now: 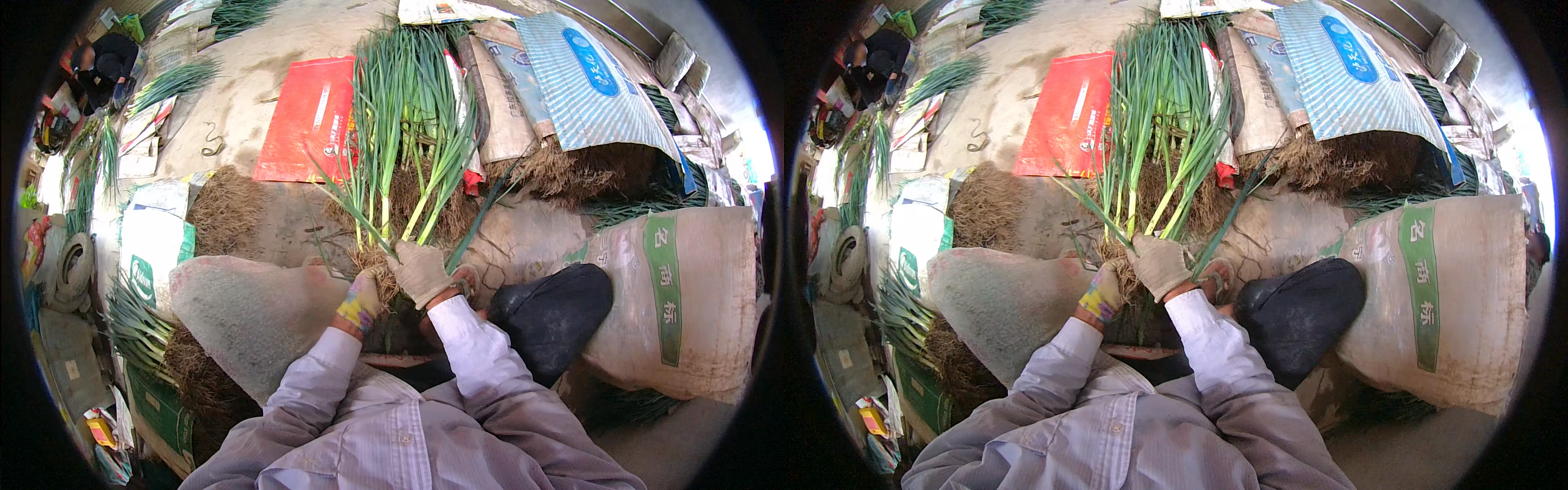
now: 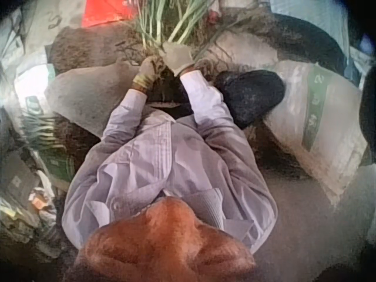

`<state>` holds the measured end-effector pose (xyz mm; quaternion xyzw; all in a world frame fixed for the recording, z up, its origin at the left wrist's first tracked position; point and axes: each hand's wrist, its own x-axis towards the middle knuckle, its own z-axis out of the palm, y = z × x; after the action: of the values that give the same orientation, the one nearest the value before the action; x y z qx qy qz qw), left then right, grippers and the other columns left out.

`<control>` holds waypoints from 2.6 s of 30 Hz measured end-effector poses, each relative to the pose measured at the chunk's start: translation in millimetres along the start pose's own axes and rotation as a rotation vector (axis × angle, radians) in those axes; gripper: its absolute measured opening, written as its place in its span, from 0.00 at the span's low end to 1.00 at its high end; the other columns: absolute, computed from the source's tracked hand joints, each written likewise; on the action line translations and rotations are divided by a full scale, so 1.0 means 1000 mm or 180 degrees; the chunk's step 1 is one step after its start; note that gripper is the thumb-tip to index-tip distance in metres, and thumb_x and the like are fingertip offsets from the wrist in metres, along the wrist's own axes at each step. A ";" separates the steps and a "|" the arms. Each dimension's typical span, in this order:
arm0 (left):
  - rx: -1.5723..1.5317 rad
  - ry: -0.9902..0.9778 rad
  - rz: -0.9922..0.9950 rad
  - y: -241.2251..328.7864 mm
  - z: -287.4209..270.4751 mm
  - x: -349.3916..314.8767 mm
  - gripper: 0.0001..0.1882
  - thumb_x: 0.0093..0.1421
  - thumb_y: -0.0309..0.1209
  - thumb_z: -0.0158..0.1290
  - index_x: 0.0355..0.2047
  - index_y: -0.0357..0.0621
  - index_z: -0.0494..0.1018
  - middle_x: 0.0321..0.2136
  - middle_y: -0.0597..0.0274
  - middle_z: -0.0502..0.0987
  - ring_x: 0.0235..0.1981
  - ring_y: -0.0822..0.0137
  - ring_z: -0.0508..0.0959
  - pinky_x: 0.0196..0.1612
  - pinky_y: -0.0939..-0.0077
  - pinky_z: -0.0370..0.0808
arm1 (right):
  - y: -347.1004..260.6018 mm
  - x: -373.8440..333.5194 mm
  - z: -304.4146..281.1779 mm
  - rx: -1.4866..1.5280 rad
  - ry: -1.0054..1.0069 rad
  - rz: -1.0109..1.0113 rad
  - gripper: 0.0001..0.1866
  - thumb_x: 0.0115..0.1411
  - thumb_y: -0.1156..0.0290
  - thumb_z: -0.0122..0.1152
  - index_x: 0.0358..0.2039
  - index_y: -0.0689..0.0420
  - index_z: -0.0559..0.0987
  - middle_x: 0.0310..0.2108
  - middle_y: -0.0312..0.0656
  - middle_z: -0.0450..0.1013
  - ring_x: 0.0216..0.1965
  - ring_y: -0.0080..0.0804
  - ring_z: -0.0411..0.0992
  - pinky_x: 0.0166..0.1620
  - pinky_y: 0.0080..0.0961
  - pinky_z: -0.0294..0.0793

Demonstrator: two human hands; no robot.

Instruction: The person sits on the floor and sorts green onions by hand, removing soil and roots, then arranging them into neat bundles. The person moves aside sacks and packaging to access the onions and continues bundling them throughout the clip.

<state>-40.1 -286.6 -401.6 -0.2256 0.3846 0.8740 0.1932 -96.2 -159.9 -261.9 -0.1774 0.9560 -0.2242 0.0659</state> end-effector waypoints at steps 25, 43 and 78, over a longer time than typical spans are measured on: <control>0.0626 0.0484 0.0652 0.016 0.036 -0.010 0.25 0.50 0.10 0.54 0.50 0.36 0.70 0.43 0.57 0.78 0.41 0.65 0.79 0.48 0.70 0.77 | 0.072 0.076 0.031 0.3059 0.0119 0.1995 0.17 0.54 0.63 0.63 0.37 0.64 0.80 0.26 0.44 0.77 0.26 0.29 0.73 0.30 0.28 0.70; 0.0750 0.0126 0.1015 0.015 0.036 -0.006 0.29 0.53 0.12 0.52 0.57 0.39 0.65 0.49 0.63 0.75 0.48 0.69 0.75 0.52 0.73 0.74 | 0.042 0.036 0.002 0.5429 -0.0863 0.1627 0.10 0.59 0.62 0.58 0.37 0.54 0.76 0.16 0.26 0.58 0.17 0.13 0.58 0.20 0.14 0.54; -0.0508 0.0211 0.0180 0.049 0.041 -0.012 0.26 0.53 0.11 0.50 0.54 0.37 0.69 0.45 0.55 0.77 0.44 0.60 0.79 0.49 0.67 0.78 | 0.023 -0.009 -0.107 0.4197 0.1988 0.1328 0.12 0.60 0.67 0.61 0.42 0.58 0.75 0.32 0.34 0.73 0.29 0.18 0.70 0.30 0.15 0.69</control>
<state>-65.3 -287.8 -341.8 -0.2582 0.3261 0.8990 0.1370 -117.2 -94.2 -176.9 0.1550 0.6120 -0.7719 -0.0743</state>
